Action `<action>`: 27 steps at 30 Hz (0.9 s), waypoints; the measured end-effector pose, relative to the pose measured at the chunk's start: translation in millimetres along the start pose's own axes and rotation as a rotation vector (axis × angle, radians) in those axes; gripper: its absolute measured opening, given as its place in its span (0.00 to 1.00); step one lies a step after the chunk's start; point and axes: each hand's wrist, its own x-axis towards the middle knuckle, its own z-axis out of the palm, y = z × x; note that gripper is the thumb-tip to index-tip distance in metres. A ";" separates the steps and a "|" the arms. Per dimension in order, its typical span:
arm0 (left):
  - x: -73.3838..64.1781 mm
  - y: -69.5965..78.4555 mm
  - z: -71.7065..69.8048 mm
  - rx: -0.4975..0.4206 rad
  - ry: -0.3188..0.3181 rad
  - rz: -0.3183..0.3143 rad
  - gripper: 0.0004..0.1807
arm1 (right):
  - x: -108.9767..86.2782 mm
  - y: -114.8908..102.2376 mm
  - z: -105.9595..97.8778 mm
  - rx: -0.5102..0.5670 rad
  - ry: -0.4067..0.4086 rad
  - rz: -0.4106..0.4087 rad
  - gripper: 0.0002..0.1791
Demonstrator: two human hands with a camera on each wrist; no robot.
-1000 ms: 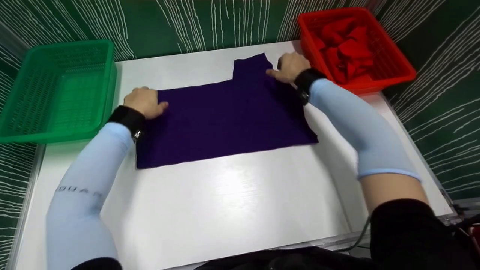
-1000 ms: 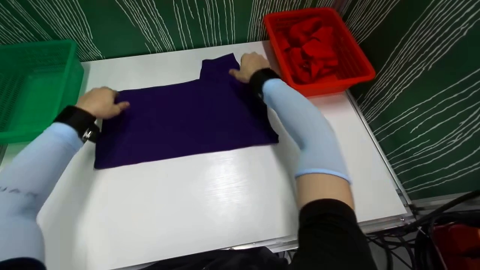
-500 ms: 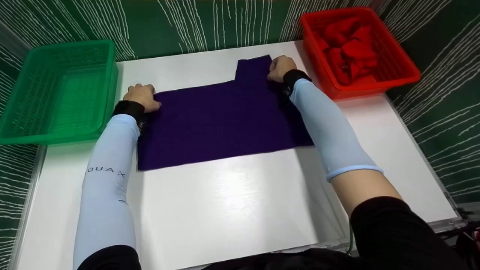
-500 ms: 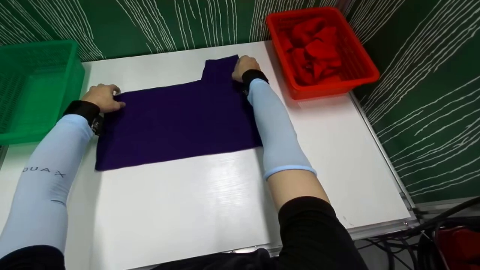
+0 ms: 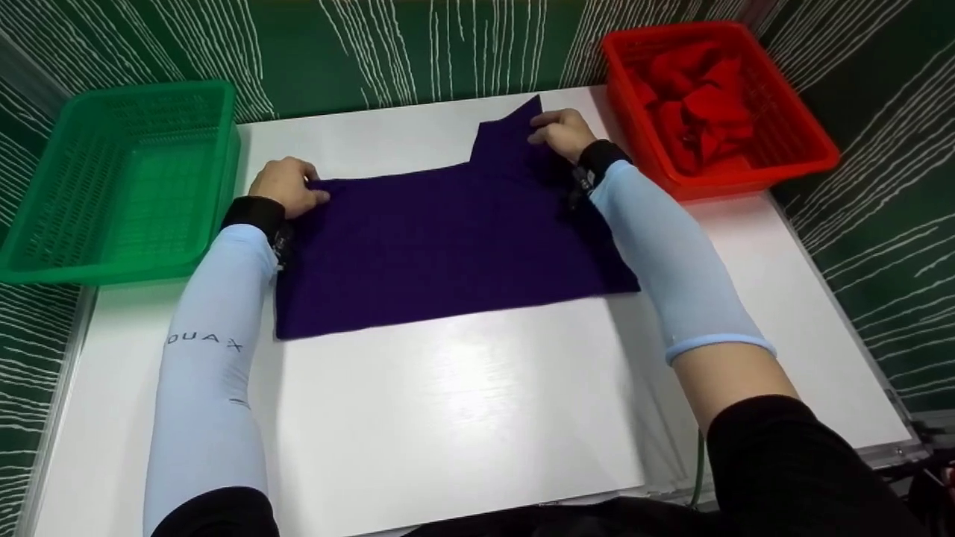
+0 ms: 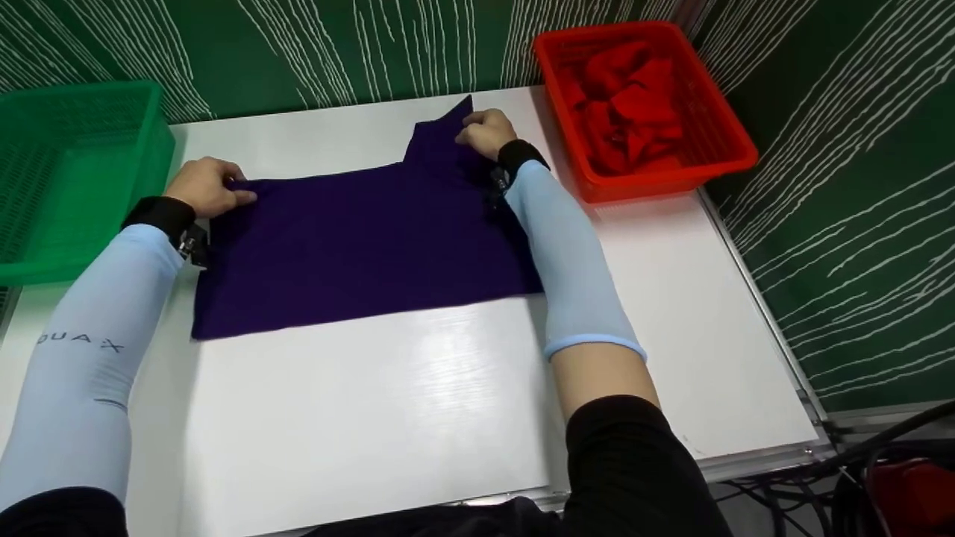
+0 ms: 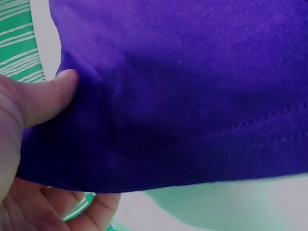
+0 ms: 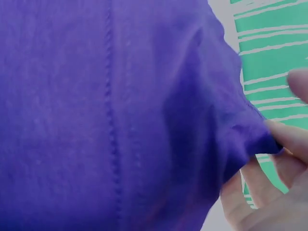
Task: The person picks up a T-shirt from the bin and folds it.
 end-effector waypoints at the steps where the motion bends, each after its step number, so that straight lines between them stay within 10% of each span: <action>1: -1.5 0.6 -1.8 -0.011 0.020 0.001 0.19 | -2.4 -0.8 -1.4 0.061 0.000 -0.011 0.35; 15: -39.4 1.5 -30.3 -0.153 0.123 0.104 0.07 | -48.0 -0.4 -24.6 0.718 -0.049 -0.271 0.25; 23: -61.7 7.9 -32.5 -0.102 0.072 0.178 0.03 | -87.8 24.0 -48.7 0.823 -0.157 -0.431 0.18; 27: -75.6 6.9 -27.1 -0.011 -0.001 0.199 0.07 | -108.4 41.3 -59.7 0.806 -0.369 -0.519 0.20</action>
